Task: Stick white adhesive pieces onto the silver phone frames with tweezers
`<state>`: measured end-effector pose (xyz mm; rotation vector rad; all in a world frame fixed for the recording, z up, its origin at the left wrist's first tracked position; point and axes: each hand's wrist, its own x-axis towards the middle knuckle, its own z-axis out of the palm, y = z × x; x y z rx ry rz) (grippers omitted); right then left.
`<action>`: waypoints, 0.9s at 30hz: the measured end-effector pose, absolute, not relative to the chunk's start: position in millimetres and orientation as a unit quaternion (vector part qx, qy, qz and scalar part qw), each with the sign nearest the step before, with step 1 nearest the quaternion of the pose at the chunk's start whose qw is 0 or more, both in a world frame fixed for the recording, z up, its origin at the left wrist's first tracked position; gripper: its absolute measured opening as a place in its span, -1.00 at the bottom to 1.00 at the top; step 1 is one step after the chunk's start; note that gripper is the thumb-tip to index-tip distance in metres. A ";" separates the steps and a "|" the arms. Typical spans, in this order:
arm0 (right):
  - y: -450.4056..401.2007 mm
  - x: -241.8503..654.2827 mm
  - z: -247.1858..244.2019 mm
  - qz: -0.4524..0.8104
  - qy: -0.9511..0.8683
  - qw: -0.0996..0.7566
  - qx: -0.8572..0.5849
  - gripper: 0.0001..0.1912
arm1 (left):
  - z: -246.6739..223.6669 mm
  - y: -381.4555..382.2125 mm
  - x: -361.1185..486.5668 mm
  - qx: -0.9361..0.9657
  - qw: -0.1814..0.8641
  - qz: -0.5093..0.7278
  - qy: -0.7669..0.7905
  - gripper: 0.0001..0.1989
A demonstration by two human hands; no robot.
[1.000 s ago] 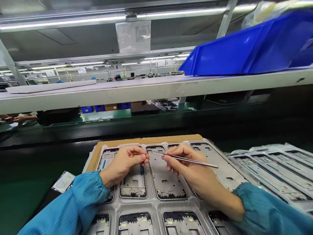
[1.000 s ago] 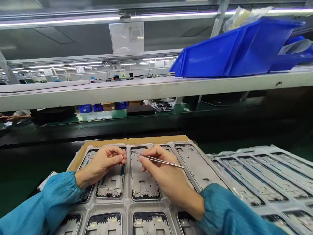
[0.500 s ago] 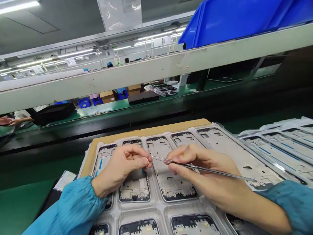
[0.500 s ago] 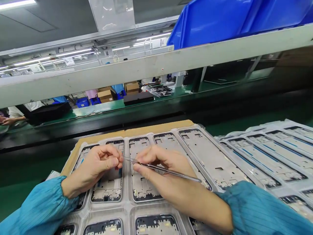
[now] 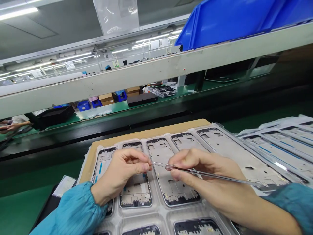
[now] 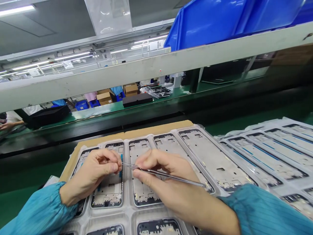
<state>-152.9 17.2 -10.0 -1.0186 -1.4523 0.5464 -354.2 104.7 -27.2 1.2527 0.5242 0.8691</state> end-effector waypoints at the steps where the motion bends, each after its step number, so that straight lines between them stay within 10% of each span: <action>1: 17.1 -152.9 -10.7 0.237 -0.627 0.598 -0.440 -0.78 | -27.2 104.5 -354.1 0.564 0.689 0.388 0.236 -0.82; 27: 27.5 -152.2 -8.6 0.501 -0.469 0.598 -0.415 -0.70 | -44.6 112.0 -351.8 0.700 0.517 0.420 0.257 -0.82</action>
